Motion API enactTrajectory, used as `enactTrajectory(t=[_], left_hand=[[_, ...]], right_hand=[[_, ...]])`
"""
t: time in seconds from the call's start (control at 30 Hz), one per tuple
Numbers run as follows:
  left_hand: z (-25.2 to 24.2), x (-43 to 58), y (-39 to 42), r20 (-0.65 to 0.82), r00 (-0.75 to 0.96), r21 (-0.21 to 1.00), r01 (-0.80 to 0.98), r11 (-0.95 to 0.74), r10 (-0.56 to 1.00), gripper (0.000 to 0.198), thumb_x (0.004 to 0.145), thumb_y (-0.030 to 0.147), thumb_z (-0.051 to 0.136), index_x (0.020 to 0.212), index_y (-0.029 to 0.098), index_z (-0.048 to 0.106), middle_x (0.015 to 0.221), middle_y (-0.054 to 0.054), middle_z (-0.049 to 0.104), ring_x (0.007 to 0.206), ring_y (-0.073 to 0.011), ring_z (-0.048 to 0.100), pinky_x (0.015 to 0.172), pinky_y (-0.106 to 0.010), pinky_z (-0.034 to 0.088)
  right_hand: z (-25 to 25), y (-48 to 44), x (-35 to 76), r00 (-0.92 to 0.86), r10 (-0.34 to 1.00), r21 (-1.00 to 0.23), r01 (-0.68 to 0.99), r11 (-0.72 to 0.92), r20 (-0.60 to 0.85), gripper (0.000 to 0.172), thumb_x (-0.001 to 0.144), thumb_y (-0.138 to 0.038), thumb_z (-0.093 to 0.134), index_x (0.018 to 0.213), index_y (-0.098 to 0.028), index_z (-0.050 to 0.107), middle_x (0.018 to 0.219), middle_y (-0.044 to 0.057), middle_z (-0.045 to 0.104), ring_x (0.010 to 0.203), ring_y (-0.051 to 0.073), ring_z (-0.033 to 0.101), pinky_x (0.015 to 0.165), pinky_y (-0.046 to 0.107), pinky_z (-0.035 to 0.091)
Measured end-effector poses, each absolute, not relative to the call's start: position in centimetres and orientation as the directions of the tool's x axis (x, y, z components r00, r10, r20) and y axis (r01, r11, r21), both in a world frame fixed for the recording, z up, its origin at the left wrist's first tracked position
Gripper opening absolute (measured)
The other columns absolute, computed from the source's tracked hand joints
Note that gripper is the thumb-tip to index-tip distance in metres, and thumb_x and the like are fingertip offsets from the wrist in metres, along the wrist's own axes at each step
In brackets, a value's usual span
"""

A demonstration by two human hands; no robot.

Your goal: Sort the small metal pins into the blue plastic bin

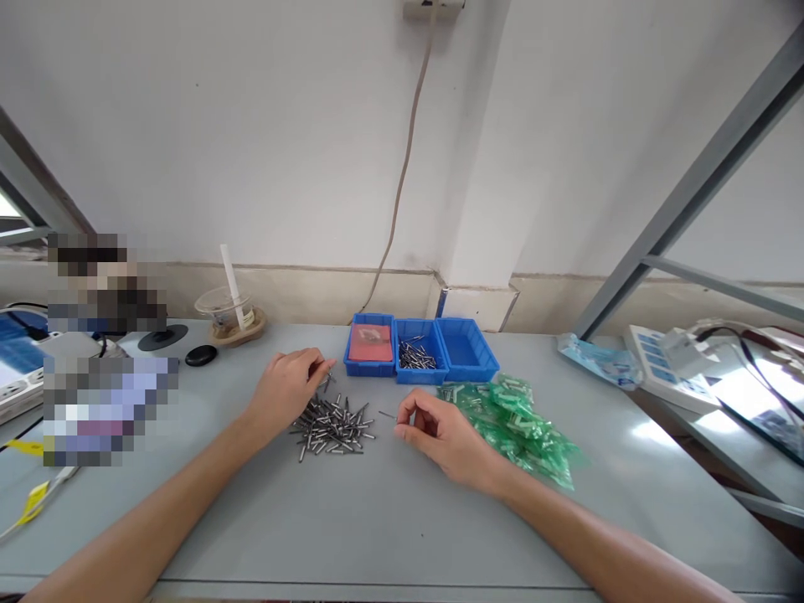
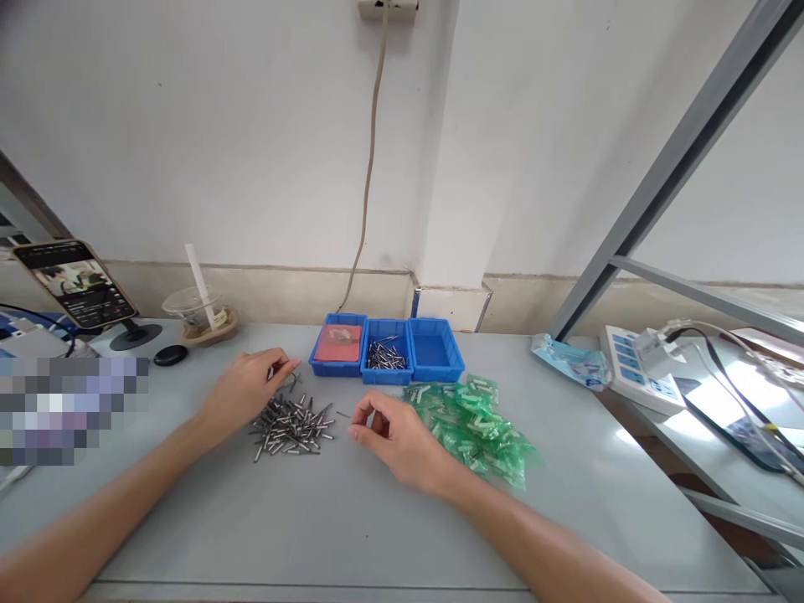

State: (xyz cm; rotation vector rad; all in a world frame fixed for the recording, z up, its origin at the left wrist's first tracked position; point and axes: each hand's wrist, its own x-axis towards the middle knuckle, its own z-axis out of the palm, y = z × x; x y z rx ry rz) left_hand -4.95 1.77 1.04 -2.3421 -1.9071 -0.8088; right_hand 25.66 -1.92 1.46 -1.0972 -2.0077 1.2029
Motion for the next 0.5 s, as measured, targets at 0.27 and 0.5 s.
enactTrajectory(t=[0.27, 0.5], left_hand=[[0.0, -5.6, 2.4, 0.267, 0.12, 0.283, 0.939, -0.197, 0.956, 0.027, 0.105, 0.043, 0.048, 0.088, 0.023, 0.058, 0.092, -0.004, 0.075, 0.083, -0.025, 0.065, 0.082, -0.036, 0.04], [-0.7, -5.6, 2.4, 0.28, 0.182, 0.283, 0.922, -0.263, 0.942, 0.028, 0.105, 0.042, 0.049, 0.089, 0.022, 0.06, 0.095, -0.006, 0.074, 0.085, -0.0252, 0.065, 0.079, -0.038, 0.042]], right_hand=[[1.4, -1.9, 25.7, -0.507, 0.861, -0.885, 0.383, 0.266, 0.04, 0.011, 0.1, -0.034, 0.066, 0.096, -0.024, 0.064, 0.074, -0.005, 0.052, 0.066, 0.013, 0.046, 0.059, 0.026, 0.036], [1.5, -1.9, 25.6, -0.506, 0.86, -0.882, 0.372, 0.29, 0.069, 0.013, 0.099, -0.036, 0.066, 0.096, -0.024, 0.065, 0.079, -0.003, 0.057, 0.069, 0.014, 0.048, 0.06, 0.027, 0.037]])
